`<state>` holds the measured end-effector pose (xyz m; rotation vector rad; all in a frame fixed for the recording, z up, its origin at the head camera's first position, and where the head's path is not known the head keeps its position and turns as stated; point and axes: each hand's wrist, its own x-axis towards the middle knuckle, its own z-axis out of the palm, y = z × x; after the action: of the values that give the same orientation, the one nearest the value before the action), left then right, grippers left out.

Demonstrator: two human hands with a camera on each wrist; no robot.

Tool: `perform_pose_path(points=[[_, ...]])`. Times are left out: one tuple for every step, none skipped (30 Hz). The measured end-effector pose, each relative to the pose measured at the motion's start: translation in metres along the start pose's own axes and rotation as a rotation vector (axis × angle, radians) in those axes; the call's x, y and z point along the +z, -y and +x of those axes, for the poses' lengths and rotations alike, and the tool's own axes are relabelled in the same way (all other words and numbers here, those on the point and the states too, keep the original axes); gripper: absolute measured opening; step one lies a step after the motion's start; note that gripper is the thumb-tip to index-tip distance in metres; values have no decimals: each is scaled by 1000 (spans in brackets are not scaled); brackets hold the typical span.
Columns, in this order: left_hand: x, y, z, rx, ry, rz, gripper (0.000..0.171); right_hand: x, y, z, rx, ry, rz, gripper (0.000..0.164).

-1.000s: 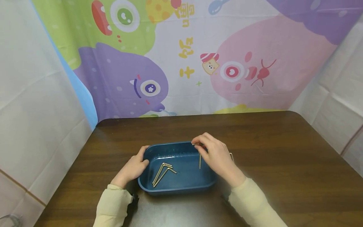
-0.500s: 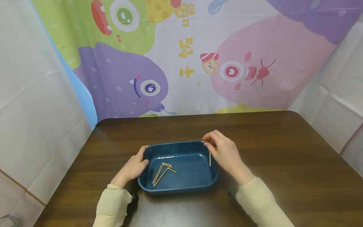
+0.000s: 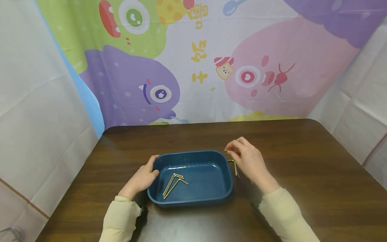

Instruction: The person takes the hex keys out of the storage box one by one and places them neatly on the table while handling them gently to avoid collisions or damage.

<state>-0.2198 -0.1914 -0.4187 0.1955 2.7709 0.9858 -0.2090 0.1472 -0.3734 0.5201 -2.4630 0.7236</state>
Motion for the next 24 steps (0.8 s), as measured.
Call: perform_pose_path(points=[[0, 0, 0, 0, 1, 1, 49, -1, -1, 0, 4, 6, -5, 10], [0, 0, 0, 0, 2, 0, 49, -1, -3, -1, 8, 13, -10, 10], [0, 0, 0, 2, 1, 0, 49, -1, -4, -1, 13, 19, -15, 9], [0, 1, 0, 3, 0, 0, 49, -2, -5, -1, 22, 26, -18, 9], [0, 1, 0, 4, 0, 0, 49, -2, -6, -1, 33, 34, -20, 9], [0, 1, 0, 6, 0, 0, 49, -2, -7, -2, 42, 42, -22, 9], [0, 1, 0, 7, -1, -1, 49, -2, -8, -2, 50, 49, -23, 9], [0, 1, 0, 8, -2, 0, 49, -2, -9, -2, 57, 55, -24, 9], [0, 2, 1, 8, -3, -1, 49, -2, -10, -2, 65, 59, -23, 10], [0, 2, 1, 8, -3, 0, 49, -2, -11, -2, 73, 60, -23, 11], [0, 2, 1, 9, -3, 0, 49, -2, -12, -1, 80, 61, -25, 12], [0, 2, 1, 9, -4, 1, 49, -1, -14, -1, 85, 60, -26, 13], [0, 2, 1, 8, -4, 1, 49, -1, -15, -1, 91, 59, -28, 13], [0, 2, 1, 8, -4, 0, 49, -1, -17, -1, 97, 59, -30, 14], [0, 1, 1, 7, -4, -1, 49, -2, -19, -1, 103, 58, -32, 14], [0, 1, 1, 7, -5, -1, 49, -2, -21, -1, 106, 58, -33, 14], [0, 1, 1, 7, -4, 0, 49, -2, -22, -1, 109, 61, -33, 13], [0, 1, 1, 5, -4, -1, 49, -3, -24, -2, 112, 64, -35, 12], [-1, 1, 1, 4, -3, 0, 49, -4, -26, -2, 115, 66, -36, 11], [0, 1, 1, 3, -4, 1, 49, -4, -27, -2, 117, 70, -38, 10], [0, 1, 1, 3, -5, 4, 49, -4, -29, -2, 119, 72, -40, 10], [0, 1, 1, 3, -6, 7, 49, -5, -31, -2, 122, 77, -42, 9], [0, 1, 0, 3, -6, 9, 48, -5, -32, -2, 126, 84, -46, 9], [0, 1, 0, 2, -7, 10, 48, -5, -34, -3, 132, 91, -50, 9]])
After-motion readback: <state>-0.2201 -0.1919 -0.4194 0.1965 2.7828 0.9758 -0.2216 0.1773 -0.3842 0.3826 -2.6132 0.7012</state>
